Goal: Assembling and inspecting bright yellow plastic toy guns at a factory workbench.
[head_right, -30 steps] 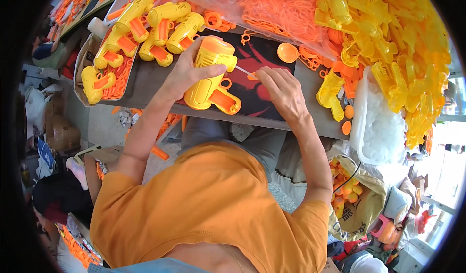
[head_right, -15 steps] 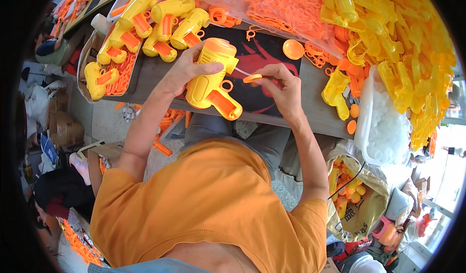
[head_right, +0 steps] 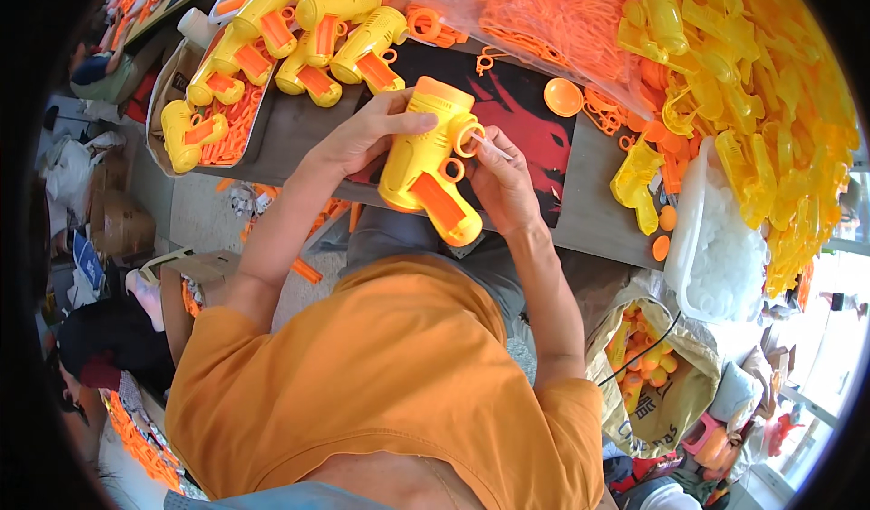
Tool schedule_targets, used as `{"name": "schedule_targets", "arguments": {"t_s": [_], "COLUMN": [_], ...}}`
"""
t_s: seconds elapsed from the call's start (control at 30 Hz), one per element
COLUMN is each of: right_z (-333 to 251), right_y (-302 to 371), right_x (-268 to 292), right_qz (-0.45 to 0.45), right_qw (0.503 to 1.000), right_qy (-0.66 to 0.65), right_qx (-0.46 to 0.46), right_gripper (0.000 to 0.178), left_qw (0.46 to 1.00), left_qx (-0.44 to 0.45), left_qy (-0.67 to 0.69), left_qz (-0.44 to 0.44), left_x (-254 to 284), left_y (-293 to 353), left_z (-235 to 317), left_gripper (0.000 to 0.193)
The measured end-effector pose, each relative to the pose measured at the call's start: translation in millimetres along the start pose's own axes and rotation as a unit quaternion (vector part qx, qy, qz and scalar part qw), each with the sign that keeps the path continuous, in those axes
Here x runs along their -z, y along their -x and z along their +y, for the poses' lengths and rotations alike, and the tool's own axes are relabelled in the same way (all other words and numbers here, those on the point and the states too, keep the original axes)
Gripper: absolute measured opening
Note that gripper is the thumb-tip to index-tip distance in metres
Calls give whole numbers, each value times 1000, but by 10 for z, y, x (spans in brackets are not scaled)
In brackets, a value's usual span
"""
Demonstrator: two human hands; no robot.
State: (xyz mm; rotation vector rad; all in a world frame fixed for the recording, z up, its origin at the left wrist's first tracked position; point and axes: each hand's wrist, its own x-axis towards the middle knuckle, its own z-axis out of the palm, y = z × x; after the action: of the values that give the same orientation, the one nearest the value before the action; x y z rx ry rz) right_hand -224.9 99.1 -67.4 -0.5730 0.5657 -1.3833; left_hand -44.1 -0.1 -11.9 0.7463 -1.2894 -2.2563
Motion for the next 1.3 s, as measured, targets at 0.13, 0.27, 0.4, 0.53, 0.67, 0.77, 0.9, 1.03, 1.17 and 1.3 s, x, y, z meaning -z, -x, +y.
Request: {"name": "schedule_targets", "arguments": {"t_s": [0.13,0.27,0.4,0.53,0.67,0.77,0.9,1.03,1.17,1.3], "right_z": [14,47,156,167,233,406,375,208,-231,-490], "right_y": [13,31,28,-10,28,-29,-110,-230,-429,-1080], "right_x": [-37,-128,-70,-151,-271,-234,-184,-254,290,472], "right_qz": [65,147,143,135,108,124,149,115,94,101], "right_qw": [993,947,930,964,981,960,953,978,814,460], "right_qy": [53,232,262,157,125,185,192,147,569,834], "right_qx": [83,165,215,169,101,167,179,94,72,287], "right_gripper": [16,7,23,42,52,45,42,43,25,15], "left_qw": [996,985,958,934,918,893,884,893,768,657], "left_qx": [-66,-135,-222,-293,-303,-346,-362,-334,-316,-265], "left_qy": [-60,-111,-175,-183,-237,-256,-249,-228,-535,-706], "left_qz": [-25,-3,58,90,100,129,160,199,153,19], "left_x": [52,-69,-193,-274,-237,-218,-305,-243,-58,-72], "left_y": [-69,-101,-187,-224,-289,-297,-344,-348,-56,-229], "left_z": [-81,-189,-348,-407,-472,-532,-504,-394,-25,-285], "left_gripper": [68,91,101,100,96,85,67,67,83,89]}}
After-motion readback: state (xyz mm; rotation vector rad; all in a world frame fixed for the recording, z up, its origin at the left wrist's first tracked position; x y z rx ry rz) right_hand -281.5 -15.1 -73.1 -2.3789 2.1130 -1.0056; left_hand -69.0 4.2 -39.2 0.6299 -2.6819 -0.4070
